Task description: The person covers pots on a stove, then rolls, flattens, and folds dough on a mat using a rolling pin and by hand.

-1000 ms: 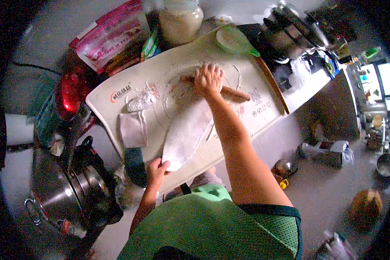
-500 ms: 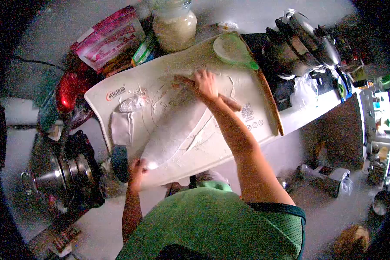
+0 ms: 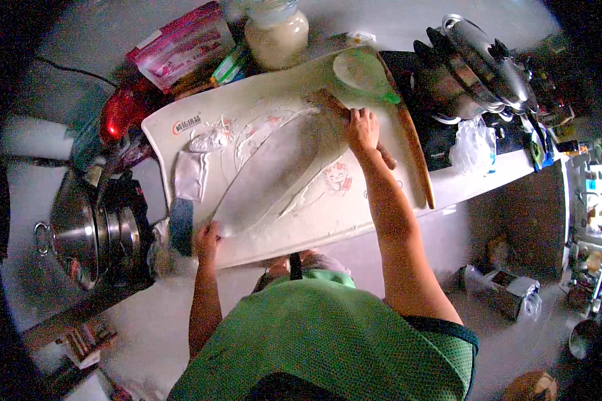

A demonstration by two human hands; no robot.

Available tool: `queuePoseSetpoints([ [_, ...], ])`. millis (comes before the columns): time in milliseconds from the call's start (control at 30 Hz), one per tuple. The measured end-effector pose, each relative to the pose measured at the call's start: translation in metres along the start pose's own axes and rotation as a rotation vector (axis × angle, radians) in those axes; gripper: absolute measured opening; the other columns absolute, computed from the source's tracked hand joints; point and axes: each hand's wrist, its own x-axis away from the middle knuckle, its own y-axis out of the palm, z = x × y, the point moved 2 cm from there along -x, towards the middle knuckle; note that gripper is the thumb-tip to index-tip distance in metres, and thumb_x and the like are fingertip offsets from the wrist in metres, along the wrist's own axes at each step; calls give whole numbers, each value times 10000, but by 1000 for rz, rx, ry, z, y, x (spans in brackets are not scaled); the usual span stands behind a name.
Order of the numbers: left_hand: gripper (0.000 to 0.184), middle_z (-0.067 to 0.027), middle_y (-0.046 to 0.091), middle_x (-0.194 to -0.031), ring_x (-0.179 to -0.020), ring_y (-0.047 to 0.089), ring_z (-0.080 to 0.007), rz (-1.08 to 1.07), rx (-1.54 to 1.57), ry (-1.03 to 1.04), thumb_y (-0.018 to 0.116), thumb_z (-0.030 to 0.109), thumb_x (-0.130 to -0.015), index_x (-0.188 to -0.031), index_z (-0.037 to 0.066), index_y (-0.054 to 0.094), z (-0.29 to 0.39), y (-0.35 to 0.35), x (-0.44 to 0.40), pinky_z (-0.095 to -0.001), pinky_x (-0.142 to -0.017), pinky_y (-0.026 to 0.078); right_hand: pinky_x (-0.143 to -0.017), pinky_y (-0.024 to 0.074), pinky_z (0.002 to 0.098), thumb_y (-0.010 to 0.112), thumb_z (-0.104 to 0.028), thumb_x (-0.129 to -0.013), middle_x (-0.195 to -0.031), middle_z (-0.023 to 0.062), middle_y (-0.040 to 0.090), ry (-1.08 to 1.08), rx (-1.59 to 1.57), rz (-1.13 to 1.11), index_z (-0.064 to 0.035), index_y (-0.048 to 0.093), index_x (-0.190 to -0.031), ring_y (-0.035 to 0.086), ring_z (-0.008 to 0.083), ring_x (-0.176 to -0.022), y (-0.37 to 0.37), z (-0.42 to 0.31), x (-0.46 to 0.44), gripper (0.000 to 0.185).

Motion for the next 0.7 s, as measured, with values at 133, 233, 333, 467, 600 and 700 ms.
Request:
queuePoseSetpoints([
  [133,216,-6,537,-759,-648,501,-101,-37,-9,17,657,240,-822,-858,38,589,0,-1,-3,-250,-541,450,-838,426,440,564,-169,-796,-1036,157,531,-6,45,-14,-80,551,-1077,500,338,-980,8,-7,2,296],
  [233,224,-6,527,-740,-635,497,-100,9,-4,5,664,242,-813,-856,36,589,-5,-4,-4,-252,-538,454,-834,431,423,566,-108,-798,-1015,126,536,-329,-204,60,-92,567,-1083,499,319,-980,5,-43,21,285],
  [333,228,-2,519,-716,-624,491,-95,54,-11,-7,668,245,-809,-846,35,586,1,-5,-3,-250,-531,450,-924,399,418,594,-231,-798,-1152,111,522,-546,-177,-180,-136,562,-1128,471,300,-1082,16,-67,27,344],
  [467,229,8,513,-700,-618,490,-90,33,20,-18,673,251,-804,-830,44,579,0,-8,-5,-245,-524,446,-1020,305,453,561,-373,-832,-1282,147,461,-756,-10,-33,-122,498,-1232,403,319,-1208,15,-92,21,477],
  [600,230,11,519,-710,-628,496,-87,61,88,-20,659,268,-817,-793,57,569,4,-3,5,-238,-537,449,-1085,188,466,361,-543,-893,-1415,175,324,-586,13,-100,-67,364,-1351,259,317,-1331,46,-116,-25,660],
  [700,229,12,516,-709,-629,494,-83,73,112,-8,647,271,-829,-781,62,567,7,-2,5,-233,-536,443,-1087,185,456,348,-558,-891,-1418,180,317,-540,40,-100,-62,351,-1357,258,316,-1333,66,-122,-39,680],
])
